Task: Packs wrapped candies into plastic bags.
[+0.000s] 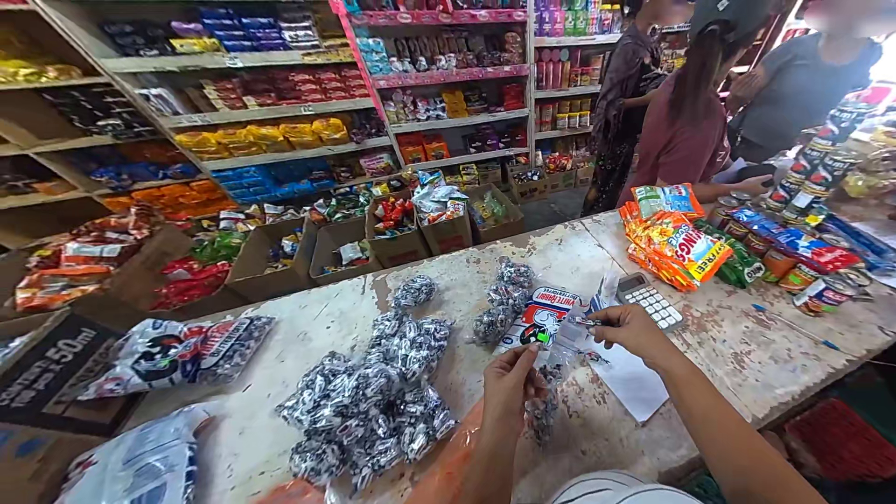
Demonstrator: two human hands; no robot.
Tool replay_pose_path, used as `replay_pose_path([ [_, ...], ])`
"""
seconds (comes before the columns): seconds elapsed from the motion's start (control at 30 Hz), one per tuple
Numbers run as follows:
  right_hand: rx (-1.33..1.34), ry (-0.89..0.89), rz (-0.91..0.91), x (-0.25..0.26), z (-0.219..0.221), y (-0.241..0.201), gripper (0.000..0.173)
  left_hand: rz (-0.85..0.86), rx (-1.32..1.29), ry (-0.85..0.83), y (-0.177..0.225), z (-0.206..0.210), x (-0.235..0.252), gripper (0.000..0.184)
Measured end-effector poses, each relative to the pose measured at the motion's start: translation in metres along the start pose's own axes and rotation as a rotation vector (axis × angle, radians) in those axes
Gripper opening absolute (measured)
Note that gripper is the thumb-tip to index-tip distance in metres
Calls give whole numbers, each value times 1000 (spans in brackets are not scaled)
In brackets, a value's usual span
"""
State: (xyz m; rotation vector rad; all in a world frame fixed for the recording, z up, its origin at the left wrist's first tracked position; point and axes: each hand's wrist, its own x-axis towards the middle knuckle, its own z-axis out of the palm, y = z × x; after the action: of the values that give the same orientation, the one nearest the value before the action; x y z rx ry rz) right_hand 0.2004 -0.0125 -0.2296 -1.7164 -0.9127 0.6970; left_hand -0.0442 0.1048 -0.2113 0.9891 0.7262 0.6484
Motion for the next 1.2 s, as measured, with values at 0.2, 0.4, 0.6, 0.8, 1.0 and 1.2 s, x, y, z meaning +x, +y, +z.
replay_pose_path([
  [0.2, -498, -169, -384, -25, 13, -52, 12, -14, 32, -30, 1, 2, -3, 18],
  [0.4, -811, -254, -377, -22, 34, -78, 15, 0, 30, -56, -4, 2, -2, 18],
  [0.6, -670, -335, -385, -20, 39, -77, 24, -11, 12, -47, -2, 0, 0, 20],
  [0.8, -682, -462, -289, -29, 52, -105, 23, -1, 1, -81, -2, 2, -1, 19],
  [1.0, -537, -230, -302, -17, 45, -102, 15, 28, 16, -22, 2, -4, 1, 20],
  [1.2, -935, -396, 51, 18, 26, -4, 37, 59, 32, 34, 8, -2, -2, 18],
])
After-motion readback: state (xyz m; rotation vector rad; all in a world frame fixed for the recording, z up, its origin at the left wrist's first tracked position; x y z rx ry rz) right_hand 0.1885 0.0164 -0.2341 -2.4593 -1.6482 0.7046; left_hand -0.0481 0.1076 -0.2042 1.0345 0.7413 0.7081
